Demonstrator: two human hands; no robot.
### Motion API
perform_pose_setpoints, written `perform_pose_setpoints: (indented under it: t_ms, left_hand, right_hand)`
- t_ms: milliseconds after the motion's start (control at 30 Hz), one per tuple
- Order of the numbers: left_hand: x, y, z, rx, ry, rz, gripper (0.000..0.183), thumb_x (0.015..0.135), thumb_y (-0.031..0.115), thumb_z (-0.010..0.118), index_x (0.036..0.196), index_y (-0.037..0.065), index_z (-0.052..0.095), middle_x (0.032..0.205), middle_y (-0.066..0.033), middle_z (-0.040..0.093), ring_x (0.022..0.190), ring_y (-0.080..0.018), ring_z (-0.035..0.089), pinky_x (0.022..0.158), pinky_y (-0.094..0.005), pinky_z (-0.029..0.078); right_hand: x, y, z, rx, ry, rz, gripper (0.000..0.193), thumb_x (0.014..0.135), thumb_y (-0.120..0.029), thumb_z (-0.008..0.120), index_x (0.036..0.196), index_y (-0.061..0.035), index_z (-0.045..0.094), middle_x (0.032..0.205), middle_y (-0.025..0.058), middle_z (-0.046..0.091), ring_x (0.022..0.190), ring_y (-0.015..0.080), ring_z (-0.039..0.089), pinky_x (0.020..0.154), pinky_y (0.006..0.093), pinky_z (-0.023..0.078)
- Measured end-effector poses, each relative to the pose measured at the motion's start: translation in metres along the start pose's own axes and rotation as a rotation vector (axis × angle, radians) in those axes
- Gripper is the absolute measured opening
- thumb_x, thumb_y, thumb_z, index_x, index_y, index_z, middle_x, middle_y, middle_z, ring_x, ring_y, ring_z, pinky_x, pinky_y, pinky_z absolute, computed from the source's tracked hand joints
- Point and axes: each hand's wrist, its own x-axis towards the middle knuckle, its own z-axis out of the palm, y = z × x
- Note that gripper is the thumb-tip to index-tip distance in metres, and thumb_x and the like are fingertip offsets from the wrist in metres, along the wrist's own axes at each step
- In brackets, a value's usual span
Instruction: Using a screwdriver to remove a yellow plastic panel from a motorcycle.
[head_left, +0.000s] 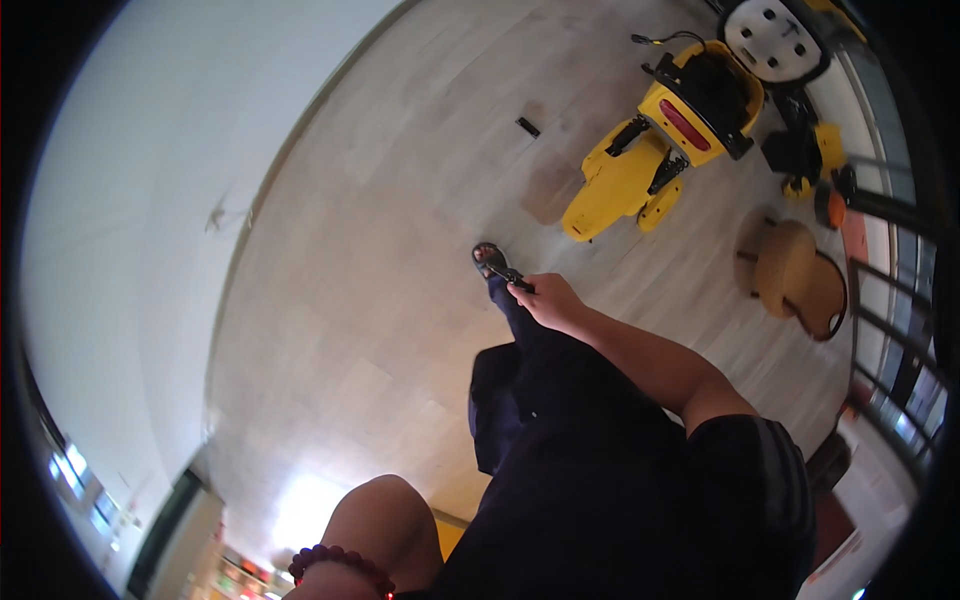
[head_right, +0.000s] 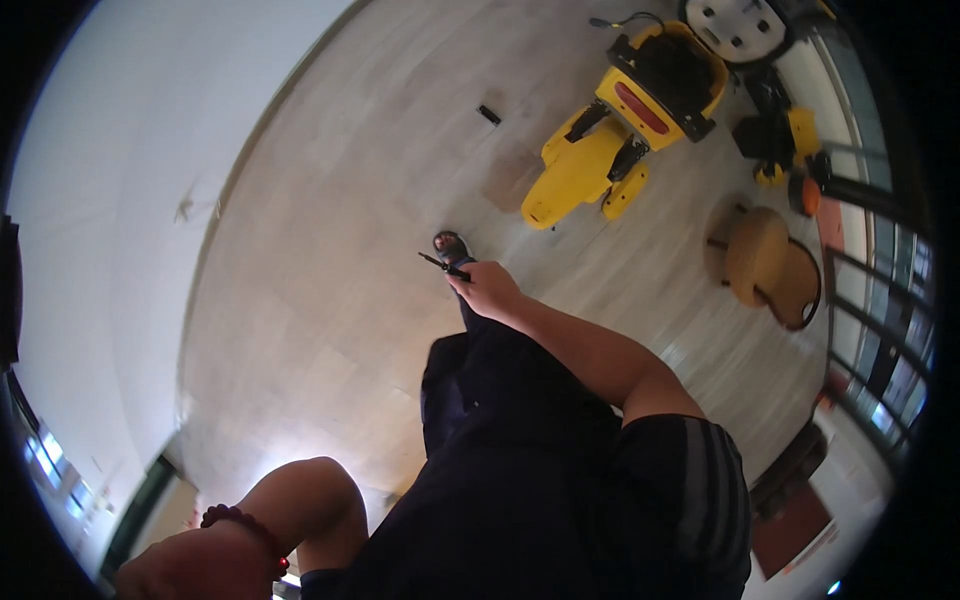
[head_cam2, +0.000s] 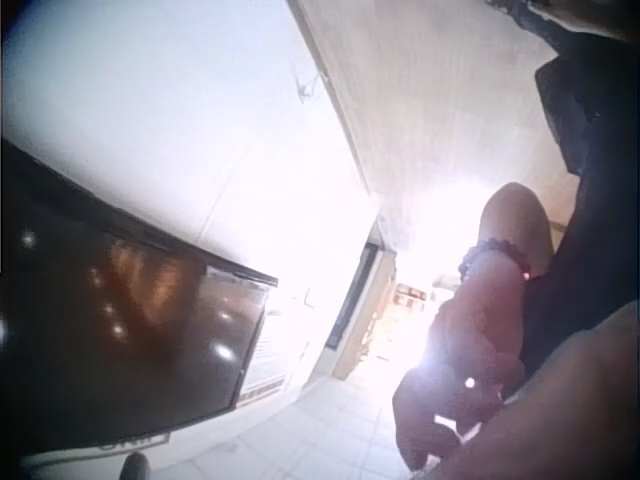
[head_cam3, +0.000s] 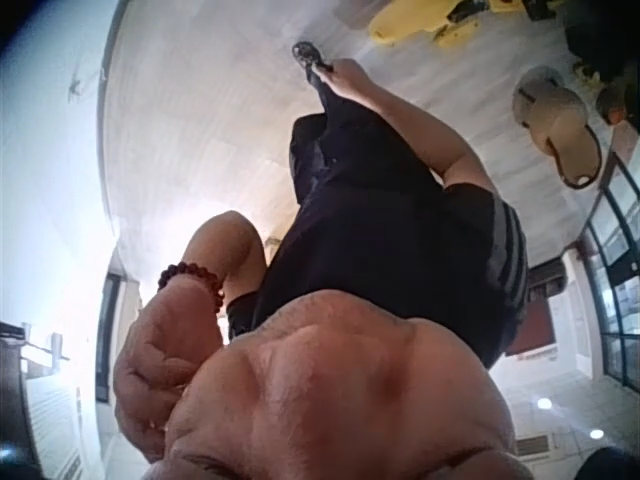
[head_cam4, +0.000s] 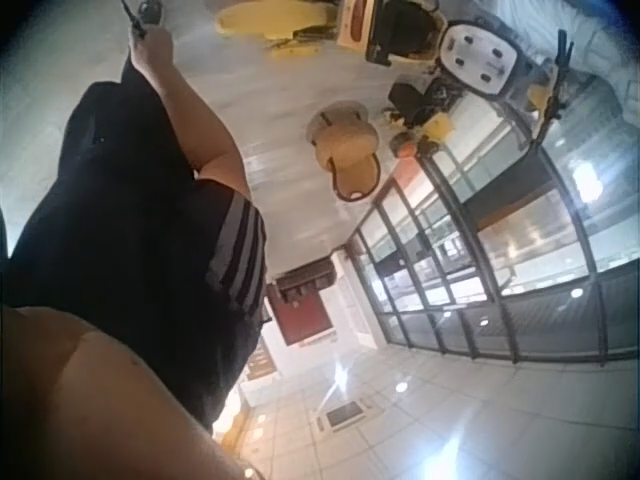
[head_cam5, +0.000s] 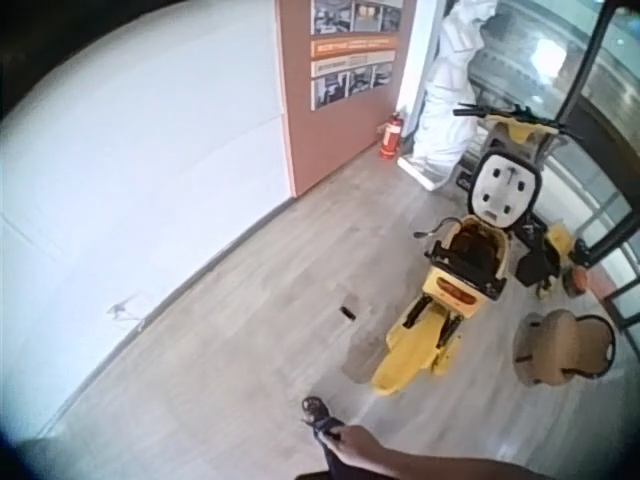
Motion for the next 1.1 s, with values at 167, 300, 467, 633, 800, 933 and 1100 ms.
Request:
perform_pose_setpoints:
  t_ms: [167,300,467,633,800,933,1100]
  left_hand:
    - [0.085,-0.047,-0.033,-0.187,-0.455,0.041,0.020,0.087,0.017,0.063,0.106,0.012,0.062,0.106,0.0003,0.058,0.080,-0.0146,0.055,0.063,-0.0265,0.045]
    - [0.151,-0.082,-0.035,-0.586,-0.152,0.435,0.022,0.087,0.016,0.063,0.108,0.012,0.062,0.104,0.0000,0.058,0.078,-0.0158,0.056,0.066,-0.0291,0.048]
    - [0.225,-0.095,-0.064,-0.459,-0.644,-0.028,0.023,0.088,0.013,0.062,0.111,0.012,0.063,0.104,0.0019,0.060,0.077,-0.0128,0.056,0.064,-0.0263,0.048]
    - [0.298,-0.118,-0.081,-0.432,-0.928,-0.017,0.025,0.086,0.012,0.063,0.111,0.015,0.064,0.095,0.0013,0.061,0.074,-0.0126,0.055,0.063,-0.0259,0.047]
    - [0.317,-0.181,-0.009,-0.098,-1.079,0.153,0.012,0.079,0.010,0.064,0.088,0.013,0.058,0.080,-0.0028,0.054,0.063,-0.0167,0.051,0.056,-0.0293,0.042]
    - [0.358,-0.215,0.077,-0.001,-1.512,0.278,0.016,0.073,0.013,0.067,0.081,0.010,0.053,0.077,-0.0054,0.054,0.060,-0.0196,0.051,0.056,-0.0303,0.041]
    - [0.371,-0.231,0.105,0.156,-1.386,0.298,0.018,0.071,0.027,0.071,0.069,0.011,0.062,0.060,-0.0009,0.054,0.054,-0.0171,0.056,0.050,-0.0288,0.044]
  right_hand:
    - [0.036,-0.023,-0.002,-0.022,0.119,0.063,0.041,0.089,-0.041,0.056,0.071,-0.0045,0.063,0.065,0.0178,0.060,0.069,0.0385,0.060,0.061,0.0463,0.045]
    - [0.062,-0.038,-0.018,0.007,0.210,0.229,0.045,0.089,-0.042,0.055,0.073,-0.0018,0.066,0.066,0.0172,0.063,0.067,0.0354,0.063,0.063,0.0437,0.047]
    - [0.074,0.052,0.005,0.237,0.468,0.725,0.046,0.087,-0.044,0.056,0.071,-0.0012,0.066,0.063,0.0148,0.063,0.060,0.0281,0.064,0.059,0.0427,0.048]
    - [0.007,0.087,0.099,0.981,0.789,1.106,0.039,0.084,-0.037,0.060,0.081,0.0019,0.063,0.068,0.0103,0.058,0.056,0.0244,0.055,0.053,0.0421,0.048]
    - [0.001,0.040,0.167,1.232,0.760,1.344,0.043,0.089,-0.040,0.056,0.078,0.0012,0.062,0.068,0.0104,0.049,0.058,0.0242,0.048,0.053,0.0416,0.047]
    - [0.053,0.020,0.160,1.431,0.757,1.300,0.044,0.090,-0.042,0.055,0.078,0.0005,0.062,0.066,0.0084,0.044,0.057,0.0225,0.045,0.053,0.0393,0.046]
    - [0.152,0.001,0.041,1.271,0.795,0.937,0.045,0.086,-0.042,0.060,0.072,0.0006,0.064,0.052,0.0045,0.042,0.044,0.0194,0.044,0.043,0.0365,0.041]
